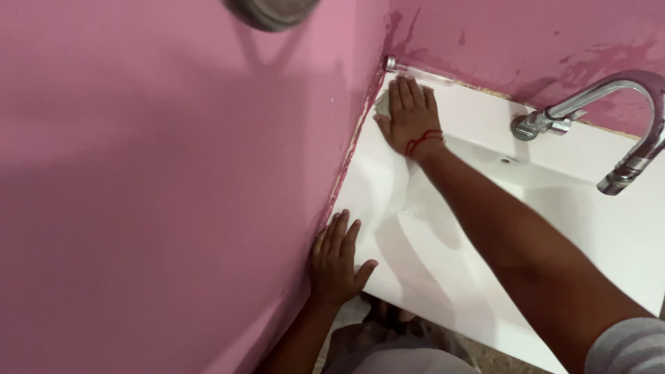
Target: The person scrubs a white wall-mounted sink with a cloth, focusing on the basin, rim, and faucet. They repeatedly wipe the surfaces and rinse the cloth under running water from the faucet.
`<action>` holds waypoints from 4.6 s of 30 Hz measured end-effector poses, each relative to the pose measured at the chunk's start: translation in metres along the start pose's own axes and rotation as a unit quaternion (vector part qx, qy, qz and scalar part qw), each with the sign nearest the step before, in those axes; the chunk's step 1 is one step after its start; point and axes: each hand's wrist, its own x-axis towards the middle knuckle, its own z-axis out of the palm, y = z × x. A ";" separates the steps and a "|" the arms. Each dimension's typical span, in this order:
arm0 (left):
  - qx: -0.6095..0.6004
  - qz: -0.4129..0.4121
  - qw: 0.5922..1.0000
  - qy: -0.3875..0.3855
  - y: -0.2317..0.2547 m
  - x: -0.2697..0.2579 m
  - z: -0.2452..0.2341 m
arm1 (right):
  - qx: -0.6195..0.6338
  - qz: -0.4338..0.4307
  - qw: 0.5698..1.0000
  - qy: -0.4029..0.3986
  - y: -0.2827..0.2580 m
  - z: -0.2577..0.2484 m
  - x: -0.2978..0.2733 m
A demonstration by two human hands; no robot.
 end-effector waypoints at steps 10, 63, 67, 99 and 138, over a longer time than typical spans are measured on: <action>-0.004 0.000 0.999 0.032 0.000 0.000 0.000 | 0.026 -0.192 0.979 -0.062 -0.089 -0.005 -0.106; 0.007 -0.016 1.000 0.006 0.002 0.001 -0.001 | 0.256 0.072 0.948 0.175 0.063 -0.022 0.055; 0.002 -0.012 1.000 0.016 0.002 0.002 -0.001 | 0.306 0.115 0.933 0.149 0.053 -0.023 0.077; -0.003 -0.012 1.000 0.009 0.001 0.001 0.000 | 0.032 -0.216 0.976 -0.020 -0.017 -0.010 -0.051; 0.004 0.012 1.000 0.020 0.006 0.005 -0.006 | 0.274 0.211 0.937 0.043 0.125 -0.014 -0.195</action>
